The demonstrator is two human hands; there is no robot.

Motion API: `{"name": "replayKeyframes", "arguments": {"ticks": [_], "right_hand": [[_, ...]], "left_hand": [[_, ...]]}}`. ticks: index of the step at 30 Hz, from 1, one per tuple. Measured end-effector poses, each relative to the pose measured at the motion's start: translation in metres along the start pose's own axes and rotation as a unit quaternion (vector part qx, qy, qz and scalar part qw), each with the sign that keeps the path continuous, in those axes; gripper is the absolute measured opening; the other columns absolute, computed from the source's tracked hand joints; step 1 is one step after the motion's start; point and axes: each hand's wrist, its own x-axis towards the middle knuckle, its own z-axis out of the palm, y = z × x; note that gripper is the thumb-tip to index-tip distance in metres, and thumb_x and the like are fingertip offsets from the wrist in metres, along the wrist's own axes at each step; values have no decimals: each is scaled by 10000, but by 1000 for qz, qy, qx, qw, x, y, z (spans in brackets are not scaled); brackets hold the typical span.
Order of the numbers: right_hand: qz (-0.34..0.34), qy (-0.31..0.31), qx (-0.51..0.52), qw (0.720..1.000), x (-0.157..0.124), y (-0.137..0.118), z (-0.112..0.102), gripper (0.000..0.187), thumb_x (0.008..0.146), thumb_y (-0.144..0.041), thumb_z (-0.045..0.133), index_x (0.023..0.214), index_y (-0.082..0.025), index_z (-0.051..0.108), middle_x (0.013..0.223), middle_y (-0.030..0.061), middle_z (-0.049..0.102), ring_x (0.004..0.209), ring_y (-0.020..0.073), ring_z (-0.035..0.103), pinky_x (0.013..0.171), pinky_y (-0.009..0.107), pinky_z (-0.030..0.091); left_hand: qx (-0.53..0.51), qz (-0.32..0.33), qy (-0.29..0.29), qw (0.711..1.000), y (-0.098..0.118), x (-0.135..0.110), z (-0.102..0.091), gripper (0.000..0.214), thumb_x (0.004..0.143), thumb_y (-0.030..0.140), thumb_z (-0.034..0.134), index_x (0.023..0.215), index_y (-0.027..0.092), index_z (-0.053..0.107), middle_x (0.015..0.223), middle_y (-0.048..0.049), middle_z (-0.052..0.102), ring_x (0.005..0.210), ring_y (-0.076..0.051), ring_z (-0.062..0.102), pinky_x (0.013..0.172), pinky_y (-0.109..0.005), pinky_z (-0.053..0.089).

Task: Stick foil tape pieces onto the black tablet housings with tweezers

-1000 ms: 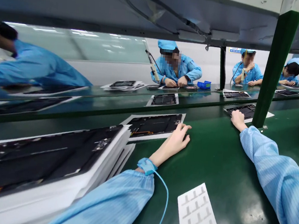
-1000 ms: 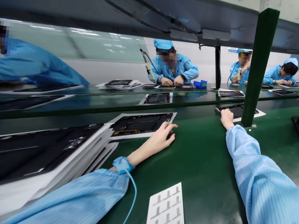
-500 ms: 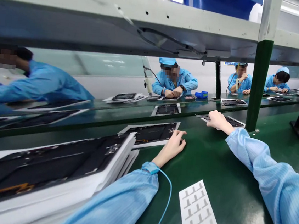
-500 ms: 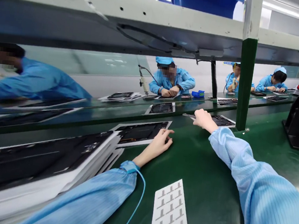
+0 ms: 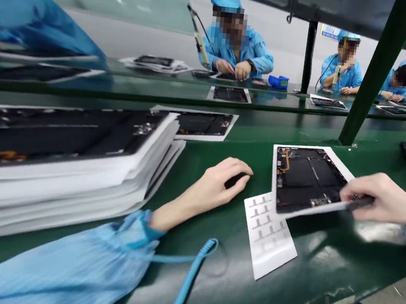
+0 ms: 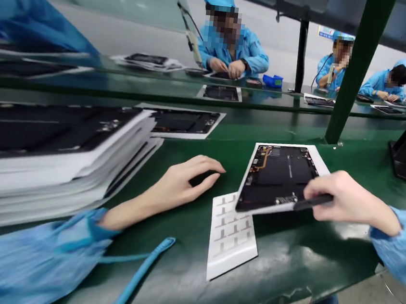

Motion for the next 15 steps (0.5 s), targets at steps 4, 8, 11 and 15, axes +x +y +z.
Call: {"name": "replayKeyframes", "arguments": {"ticks": [4, 8, 11, 15], "right_hand": [[75, 16, 22, 997, -59, 6, 13, 183, 691, -102, 456, 769, -198, 591, 710, -12, 610, 587, 135, 531, 562, 235, 384], [116, -21, 71, 990, -80, 8, 13, 227, 747, -74, 509, 810, -226, 665, 753, -2, 670, 630, 156, 601, 592, 265, 431], [122, 42, 177, 976, -62, 2, 9, 169, 867, -161, 645, 725, -230, 707, 709, 13, 701, 593, 148, 636, 543, 248, 454], [162, 131, 286, 935, -8, -13, 20, 579, 1009, -599, 444, 693, -191, 705, 594, 34, 649, 496, 147, 606, 478, 242, 482]], "left_hand": [[-38, 61, -61, 996, 46, -21, -5, 369, 1006, 412, 397, 1152, 170, 634, 1134, -109, 672, 1093, -230, 613, 960, -375, 511], [-50, 80, -119, 988, 70, -29, 1, 534, 967, 523, 477, 1378, 185, 518, 1418, -140, 542, 1323, -318, 485, 1077, -465, 443], [-55, 79, -149, 984, 82, -31, 7, 593, 955, 522, 483, 1440, 181, 454, 1485, -159, 469, 1393, -354, 401, 1117, -531, 391], [-21, 84, -148, 985, 100, -33, 14, 551, 949, 369, 421, 1449, 137, 412, 1503, -176, 434, 1418, -373, 355, 1120, -582, 366]]}}
